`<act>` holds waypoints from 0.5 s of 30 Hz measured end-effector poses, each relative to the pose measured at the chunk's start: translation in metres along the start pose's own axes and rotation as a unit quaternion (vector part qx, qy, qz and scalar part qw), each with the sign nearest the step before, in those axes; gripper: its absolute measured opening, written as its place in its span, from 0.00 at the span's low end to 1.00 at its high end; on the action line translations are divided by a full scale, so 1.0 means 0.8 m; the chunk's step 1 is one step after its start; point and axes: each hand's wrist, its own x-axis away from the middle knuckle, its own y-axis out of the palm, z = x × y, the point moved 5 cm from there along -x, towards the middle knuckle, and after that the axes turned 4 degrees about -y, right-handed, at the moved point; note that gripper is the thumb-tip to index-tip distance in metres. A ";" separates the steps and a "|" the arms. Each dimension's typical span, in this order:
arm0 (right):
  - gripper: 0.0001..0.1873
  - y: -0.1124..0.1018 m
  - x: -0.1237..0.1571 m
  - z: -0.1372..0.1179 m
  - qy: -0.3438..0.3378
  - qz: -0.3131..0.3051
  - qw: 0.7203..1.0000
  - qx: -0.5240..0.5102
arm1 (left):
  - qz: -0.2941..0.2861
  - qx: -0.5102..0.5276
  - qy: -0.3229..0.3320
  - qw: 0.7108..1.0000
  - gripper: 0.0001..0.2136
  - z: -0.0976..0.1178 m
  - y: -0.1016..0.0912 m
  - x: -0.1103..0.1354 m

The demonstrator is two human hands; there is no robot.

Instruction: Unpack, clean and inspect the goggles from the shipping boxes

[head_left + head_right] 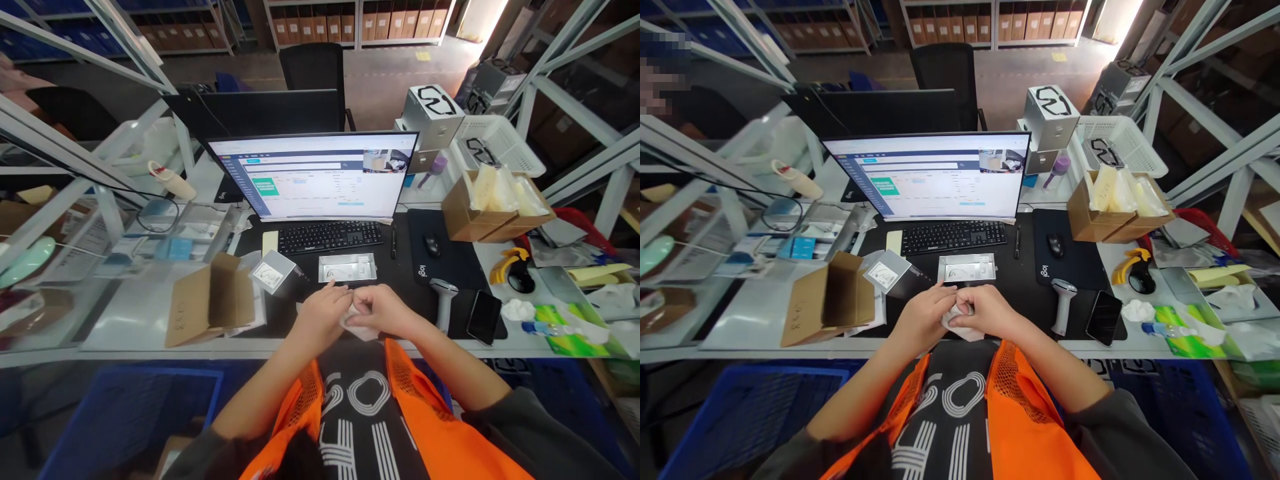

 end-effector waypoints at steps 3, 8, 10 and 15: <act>0.21 -0.008 0.009 0.002 0.003 -0.024 0.999 -0.041 | 0.066 0.056 -0.062 0.994 0.15 -0.020 -0.010 0.016; 0.27 -0.032 0.039 0.024 0.061 -0.101 0.971 -0.207 | 0.084 0.184 -0.228 0.953 0.09 -0.046 -0.023 0.039; 0.26 -0.045 0.047 0.035 0.098 -0.061 0.966 -0.233 | 0.074 0.213 -0.252 0.941 0.09 -0.046 -0.026 0.040; 0.26 -0.065 0.058 0.058 0.111 0.107 0.943 -0.296 | 0.096 0.199 -0.264 0.939 0.08 -0.039 -0.027 0.038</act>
